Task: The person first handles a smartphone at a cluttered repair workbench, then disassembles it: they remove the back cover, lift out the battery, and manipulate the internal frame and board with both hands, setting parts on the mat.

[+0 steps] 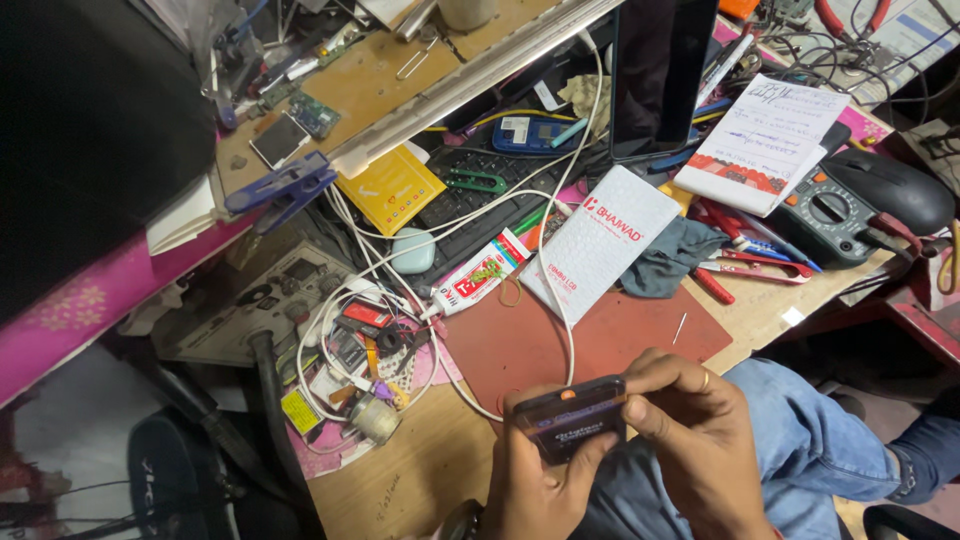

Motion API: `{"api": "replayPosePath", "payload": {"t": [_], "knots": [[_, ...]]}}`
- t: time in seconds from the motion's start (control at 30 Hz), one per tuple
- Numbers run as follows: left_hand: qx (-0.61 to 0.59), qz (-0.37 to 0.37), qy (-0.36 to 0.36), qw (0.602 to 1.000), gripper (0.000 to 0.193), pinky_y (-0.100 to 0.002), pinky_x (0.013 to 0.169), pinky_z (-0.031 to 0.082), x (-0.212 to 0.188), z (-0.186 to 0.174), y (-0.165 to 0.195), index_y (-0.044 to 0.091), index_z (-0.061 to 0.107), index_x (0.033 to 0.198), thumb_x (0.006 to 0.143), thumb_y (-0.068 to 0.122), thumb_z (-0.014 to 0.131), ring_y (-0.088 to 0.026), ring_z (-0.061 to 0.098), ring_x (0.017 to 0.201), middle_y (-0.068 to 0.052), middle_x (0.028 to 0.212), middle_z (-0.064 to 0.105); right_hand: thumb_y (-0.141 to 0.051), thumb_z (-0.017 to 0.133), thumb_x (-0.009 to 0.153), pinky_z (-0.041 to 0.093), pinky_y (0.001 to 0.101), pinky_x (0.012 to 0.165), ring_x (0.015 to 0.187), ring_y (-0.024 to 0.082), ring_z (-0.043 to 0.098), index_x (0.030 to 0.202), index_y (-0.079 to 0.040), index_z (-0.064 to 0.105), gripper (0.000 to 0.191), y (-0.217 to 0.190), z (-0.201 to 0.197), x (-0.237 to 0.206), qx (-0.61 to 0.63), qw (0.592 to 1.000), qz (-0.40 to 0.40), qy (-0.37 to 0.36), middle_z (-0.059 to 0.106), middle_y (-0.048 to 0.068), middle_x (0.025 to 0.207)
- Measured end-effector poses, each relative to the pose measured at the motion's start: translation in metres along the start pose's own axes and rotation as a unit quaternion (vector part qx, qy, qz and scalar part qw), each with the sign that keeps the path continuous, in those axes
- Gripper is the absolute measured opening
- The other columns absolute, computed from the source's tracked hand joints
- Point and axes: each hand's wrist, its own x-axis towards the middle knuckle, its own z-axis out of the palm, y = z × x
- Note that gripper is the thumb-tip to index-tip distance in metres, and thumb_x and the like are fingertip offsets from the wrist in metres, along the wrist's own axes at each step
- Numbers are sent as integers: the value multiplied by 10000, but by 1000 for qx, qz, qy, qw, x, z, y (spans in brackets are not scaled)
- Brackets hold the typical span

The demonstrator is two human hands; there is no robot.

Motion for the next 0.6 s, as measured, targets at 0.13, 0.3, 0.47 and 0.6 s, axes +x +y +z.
{"api": "replayPosePath", "payload": {"t": [0.13, 0.3, 0.47, 0.6], "knots": [[-10, -16, -4, 1000, 433, -330, 912, 624, 1, 0, 5, -49, 462, 1292, 982, 29, 755, -221, 752, 1108, -188, 1210, 712, 44, 777, 858, 478, 300, 737, 856, 174, 600, 965, 49, 716, 123, 4, -3, 2, 46, 999, 11, -9, 632, 95, 937], [-19, -40, -4, 999, 448, -335, 895, 631, 1, -1, 7, -58, 478, 1317, 981, 48, 755, -222, 765, 1092, -190, 1202, 730, 35, 770, 852, 502, 316, 748, 850, 185, 620, 958, 40, 717, 118, 6, -5, 4, 62, 997, 35, -16, 646, 97, 928], [12, -59, -23, 998, 522, -336, 870, 625, 0, -3, 11, -71, 466, 1392, 982, 83, 749, -229, 777, 1065, -186, 1179, 742, 27, 752, 882, 480, 301, 695, 790, 169, 603, 984, 64, 741, 109, 3, -9, 6, 49, 997, 60, -29, 657, 103, 900], [30, -78, -22, 996, 537, -339, 855, 631, 0, -4, 14, -69, 475, 1388, 966, 97, 764, -236, 788, 1044, -184, 1159, 749, 17, 736, 893, 488, 301, 691, 800, 171, 620, 993, 68, 741, 112, 2, -8, 6, 46, 995, 79, -27, 664, 97, 903]]}}
